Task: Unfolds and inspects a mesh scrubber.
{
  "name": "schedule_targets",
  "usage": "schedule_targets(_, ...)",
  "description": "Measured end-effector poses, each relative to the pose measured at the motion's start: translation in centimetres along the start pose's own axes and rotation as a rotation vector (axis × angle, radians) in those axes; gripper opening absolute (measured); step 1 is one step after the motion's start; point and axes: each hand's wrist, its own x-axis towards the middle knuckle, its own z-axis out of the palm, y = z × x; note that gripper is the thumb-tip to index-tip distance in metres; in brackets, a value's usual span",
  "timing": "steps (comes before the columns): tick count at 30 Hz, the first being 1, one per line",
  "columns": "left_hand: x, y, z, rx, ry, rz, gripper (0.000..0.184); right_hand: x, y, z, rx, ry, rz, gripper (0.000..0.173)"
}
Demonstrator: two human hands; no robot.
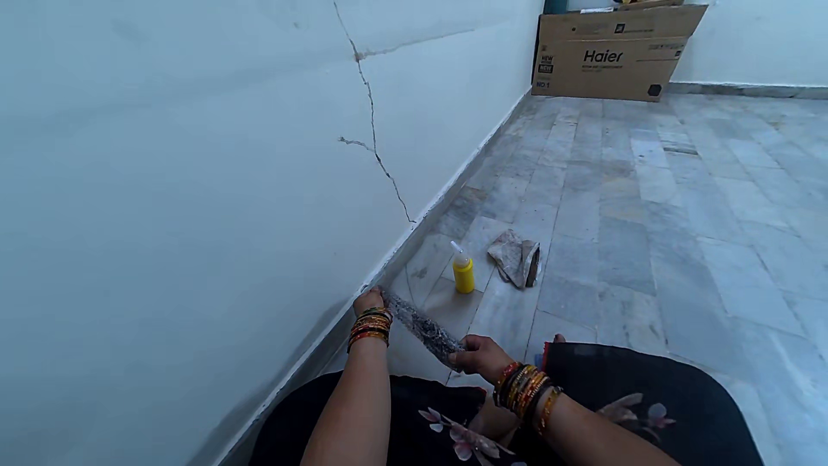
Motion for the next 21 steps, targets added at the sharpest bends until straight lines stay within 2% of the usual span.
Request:
schedule_targets(6, 0.5, 0.1, -0.3, 0.074, 0.001, -0.001, 0.040, -0.2, -0.2, -0.4, 0.003, -0.022, -0.001, 0.013)
schedule_targets(8, 0.7, -0.1, 0.3, 0.006, -0.034, -0.003, 0.038, -0.1, -0.2, -0.5, 0.014, -0.011, -0.002, 0.012)
schedule_targets(11, -1.1, -0.3, 2.1, -0.209, -0.251, 0.015, 0.030, 0.4, -0.7, -1.2, 0.147, 0.081, 0.016, 0.019)
schedule_targets(15, -6.1, 0.0, 4.3, -0.223, -0.541, 0.067, 0.028, 1.8, -1.2, -1.7, 0.350, 0.197, 0.022, 0.025)
schedule_targets(18, -8.6, 0.1, 4.7, -0.258, -0.607, 0.070, 0.026, 2.3, -1.1, -1.9, 0.430, 0.229, 0.016, 0.027)
schedule_targets(21, -10.8, 0.7, 4.3, -0.385, -0.615, -0.016, 0.039, 2.4, -1.3, -2.3, 0.513, 0.262, 0.004, 0.028)
